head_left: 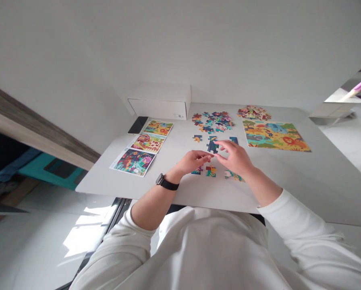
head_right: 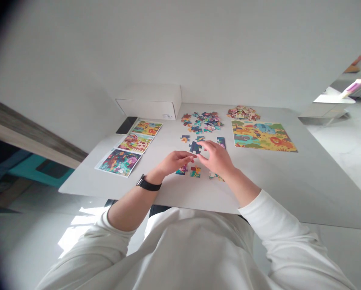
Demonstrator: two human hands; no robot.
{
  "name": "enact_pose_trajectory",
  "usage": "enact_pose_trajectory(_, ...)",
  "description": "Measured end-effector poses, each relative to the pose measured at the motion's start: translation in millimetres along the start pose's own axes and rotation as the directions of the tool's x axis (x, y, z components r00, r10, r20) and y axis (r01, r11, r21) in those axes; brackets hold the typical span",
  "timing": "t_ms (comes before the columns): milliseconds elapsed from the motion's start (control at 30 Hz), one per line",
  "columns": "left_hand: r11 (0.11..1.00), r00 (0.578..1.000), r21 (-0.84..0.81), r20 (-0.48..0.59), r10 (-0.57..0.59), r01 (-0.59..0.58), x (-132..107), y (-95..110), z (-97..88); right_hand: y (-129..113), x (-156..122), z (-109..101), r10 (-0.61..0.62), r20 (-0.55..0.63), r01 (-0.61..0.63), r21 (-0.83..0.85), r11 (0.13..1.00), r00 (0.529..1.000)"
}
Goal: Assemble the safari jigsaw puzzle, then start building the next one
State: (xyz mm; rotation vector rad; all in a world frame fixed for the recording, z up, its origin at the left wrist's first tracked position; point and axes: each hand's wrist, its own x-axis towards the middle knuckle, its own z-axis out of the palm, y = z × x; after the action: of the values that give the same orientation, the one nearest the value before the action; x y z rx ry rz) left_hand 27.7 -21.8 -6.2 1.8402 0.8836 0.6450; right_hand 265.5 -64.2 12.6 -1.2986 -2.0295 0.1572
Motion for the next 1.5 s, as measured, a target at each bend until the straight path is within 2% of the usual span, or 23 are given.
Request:
enact_pose_trajectory(100,0.980,0.992,0.194,-0.111,0.066,-0.043,8,-2,-22.0,17,14,-14,-0.007,0.018,0.008,-0.049,0.999,1.000)
enact_pose_trajectory(200,0.909,0.972,0.418,-0.215,0.095,0.004,24,-9,-54.0,40,33,-21,-0.060,0.044,0.064,-0.081,0.995,0.997)
enact_pose_trajectory(300,0.824,0.967,0.563,-0.236,0.091,0.060,45,-21,-78.3,59,55,-15,-0.086,0.104,0.098,-0.116,0.988,0.991)
enact_pose_trajectory(367,0.792,0.964,0.606,-0.247,0.095,0.077,59,-31,-84.3,67,68,-3,-0.105,0.140,0.123,-0.129,0.984,0.985)
enact_pose_trajectory(567,0.728,0.957,0.685,-0.196,0.212,-0.021,83,-58,-73.5,85,93,34,-0.108,0.204,0.140,-0.149,0.979,0.973)
enact_pose_trajectory(700,0.684,0.976,0.730,-0.133,0.169,-0.019,85,-67,-68.2,96,96,52,-0.096,0.232,0.134,-0.155,0.979,0.968)
enact_pose_trajectory(833,0.674,0.979,0.739,-0.140,0.150,0.002,85,-70,-66.5,98,94,64,-0.094,0.283,0.152,-0.191,0.970,0.955)
enact_pose_trajectory(1000,0.695,0.972,0.719,-0.150,0.183,-0.019,84,-71,-65.2,94,93,70,-0.093,0.322,0.176,-0.240,0.955,0.942)
enact_pose_trajectory(1233,0.727,0.972,0.687,-0.175,0.158,0.005,84,-69,-64.9,92,93,71,-0.078,0.332,0.171,-0.261,0.950,0.940)
enact_pose_trajectory(1500,0.717,0.973,0.697,-0.176,0.151,0.015,82,-70,-65.6,88,90,74,-0.075,0.341,0.170,-0.258,0.951,0.937)
